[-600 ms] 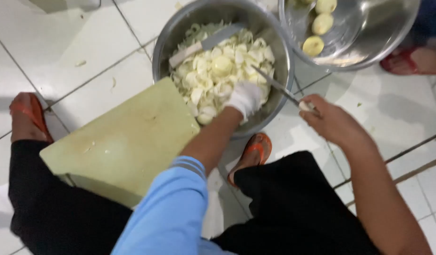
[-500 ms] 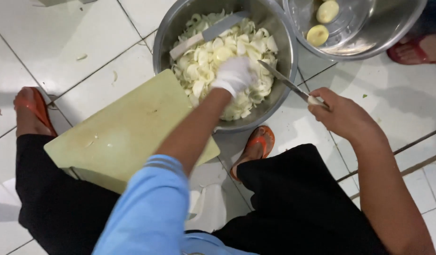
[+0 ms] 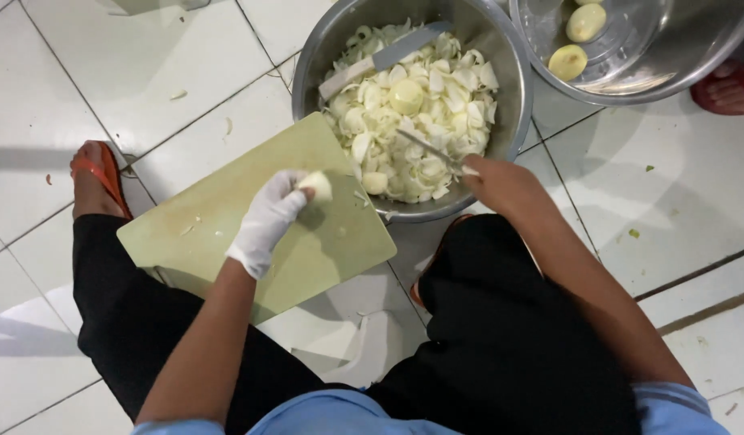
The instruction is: A person wearing gloves slices peeled onions on a cutting board and places the slices into a large metal bowl on the floor.
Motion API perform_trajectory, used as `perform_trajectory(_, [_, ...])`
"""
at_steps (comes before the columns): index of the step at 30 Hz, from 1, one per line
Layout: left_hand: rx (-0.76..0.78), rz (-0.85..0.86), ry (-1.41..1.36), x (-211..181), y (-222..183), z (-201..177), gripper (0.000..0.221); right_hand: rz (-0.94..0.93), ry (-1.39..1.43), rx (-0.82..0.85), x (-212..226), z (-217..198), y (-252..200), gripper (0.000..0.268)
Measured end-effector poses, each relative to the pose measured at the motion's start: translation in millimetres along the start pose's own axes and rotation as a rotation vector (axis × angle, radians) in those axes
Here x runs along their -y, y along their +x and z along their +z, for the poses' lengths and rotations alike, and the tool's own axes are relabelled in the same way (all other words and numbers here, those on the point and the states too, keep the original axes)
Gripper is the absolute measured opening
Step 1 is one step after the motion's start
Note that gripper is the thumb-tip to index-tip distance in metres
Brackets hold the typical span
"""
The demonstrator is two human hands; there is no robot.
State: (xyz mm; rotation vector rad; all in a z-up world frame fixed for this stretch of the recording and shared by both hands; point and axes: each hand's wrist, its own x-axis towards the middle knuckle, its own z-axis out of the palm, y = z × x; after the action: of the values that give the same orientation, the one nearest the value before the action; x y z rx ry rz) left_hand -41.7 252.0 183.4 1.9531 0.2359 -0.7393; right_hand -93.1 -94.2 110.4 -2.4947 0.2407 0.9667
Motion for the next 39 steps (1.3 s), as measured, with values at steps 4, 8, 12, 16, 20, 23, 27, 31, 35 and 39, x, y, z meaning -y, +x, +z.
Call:
perform_trajectory(4, [-0.068,-0.006,-0.046,24,-22,-2,0.04,0.04,0.008,-0.02,19,-38,-39,0.044])
perform_trajectory(8, [-0.247,0.161,0.448,50,-28,-6,0.033,-0.021,0.026,-0.006,52,-59,-82,0.047])
perform_trajectory(12, [-0.245,0.472,0.505,88,-24,-9,0.046,-0.088,-0.064,-0.028,97,-44,-121,0.048])
perform_trajectory(16, [-0.244,0.417,0.511,95,-21,-5,0.045,-0.21,0.026,-0.121,139,18,-128,0.052])
perform_trajectory(20, [-0.212,0.302,0.655,78,-27,0,0.044,-0.147,0.16,-0.09,183,90,-102,0.046])
perform_trajectory(23, [-0.25,0.367,0.705,84,-39,6,0.037,-0.094,0.244,-0.107,199,115,-106,0.039])
perform_trajectory(27, [-0.225,0.419,0.704,90,-38,4,0.036,-0.033,0.286,-0.156,207,107,-129,0.037])
perform_trajectory(31, [-0.213,0.394,0.624,81,-45,1,0.038,-0.099,0.185,-0.204,204,111,-137,0.034])
perform_trajectory(35, [-0.197,0.439,0.632,83,-43,4,0.03,-0.13,0.138,-0.208,217,104,-150,0.038])
perform_trajectory(39, [-0.191,0.483,0.728,82,-40,4,0.017,-0.081,0.097,-0.164,220,115,-136,0.04])
